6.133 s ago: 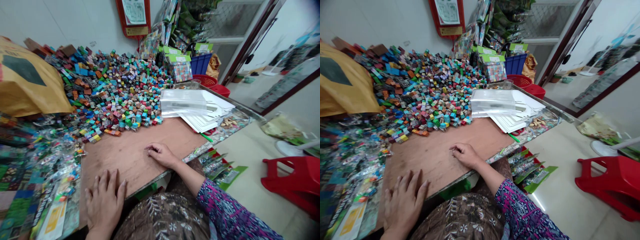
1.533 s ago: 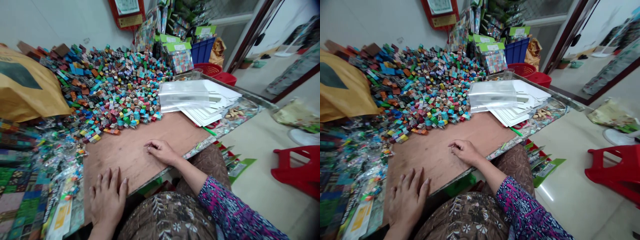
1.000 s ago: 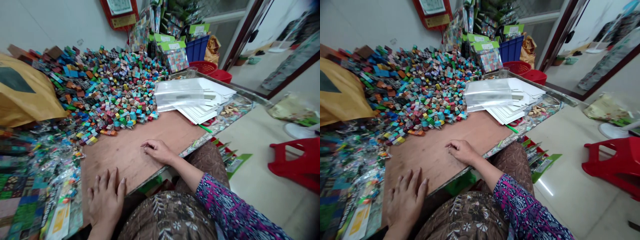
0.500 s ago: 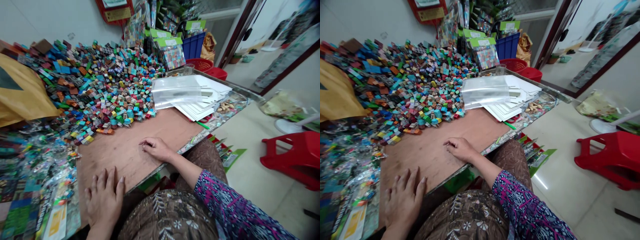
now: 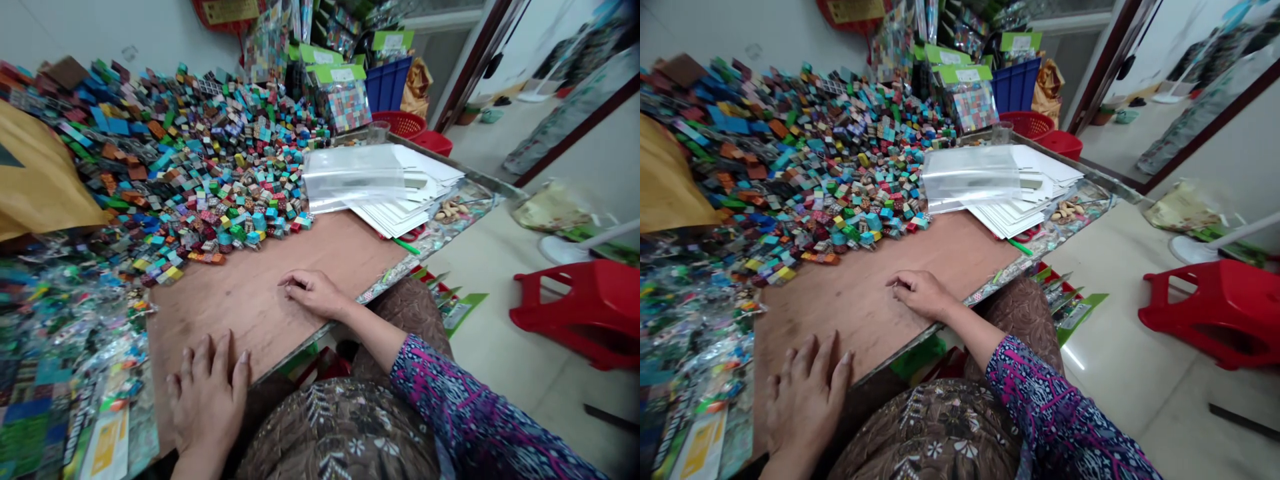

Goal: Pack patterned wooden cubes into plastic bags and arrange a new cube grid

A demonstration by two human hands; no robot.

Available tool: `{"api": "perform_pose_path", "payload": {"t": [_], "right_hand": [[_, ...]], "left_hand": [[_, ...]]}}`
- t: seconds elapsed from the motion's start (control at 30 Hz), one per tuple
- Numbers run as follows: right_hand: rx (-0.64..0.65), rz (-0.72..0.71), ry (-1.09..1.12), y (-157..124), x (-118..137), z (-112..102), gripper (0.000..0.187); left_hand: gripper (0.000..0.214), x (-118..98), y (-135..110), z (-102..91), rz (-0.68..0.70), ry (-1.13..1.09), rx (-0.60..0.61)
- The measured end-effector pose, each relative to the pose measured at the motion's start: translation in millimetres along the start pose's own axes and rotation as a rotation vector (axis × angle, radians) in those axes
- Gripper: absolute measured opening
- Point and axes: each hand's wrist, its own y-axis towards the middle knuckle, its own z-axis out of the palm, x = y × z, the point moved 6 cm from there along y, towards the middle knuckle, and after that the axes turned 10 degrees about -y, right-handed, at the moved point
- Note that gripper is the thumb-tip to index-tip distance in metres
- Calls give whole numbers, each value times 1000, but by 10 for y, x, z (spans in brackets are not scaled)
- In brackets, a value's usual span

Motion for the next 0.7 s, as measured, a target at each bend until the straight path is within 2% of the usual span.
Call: {"api": "perform_pose_path", "payload": {"t": [0.7], "right_hand": [[-1,-10,-21,-11,1,7,22]], "left_hand": [[60,38,-24,30,-39,-15,2]]}}
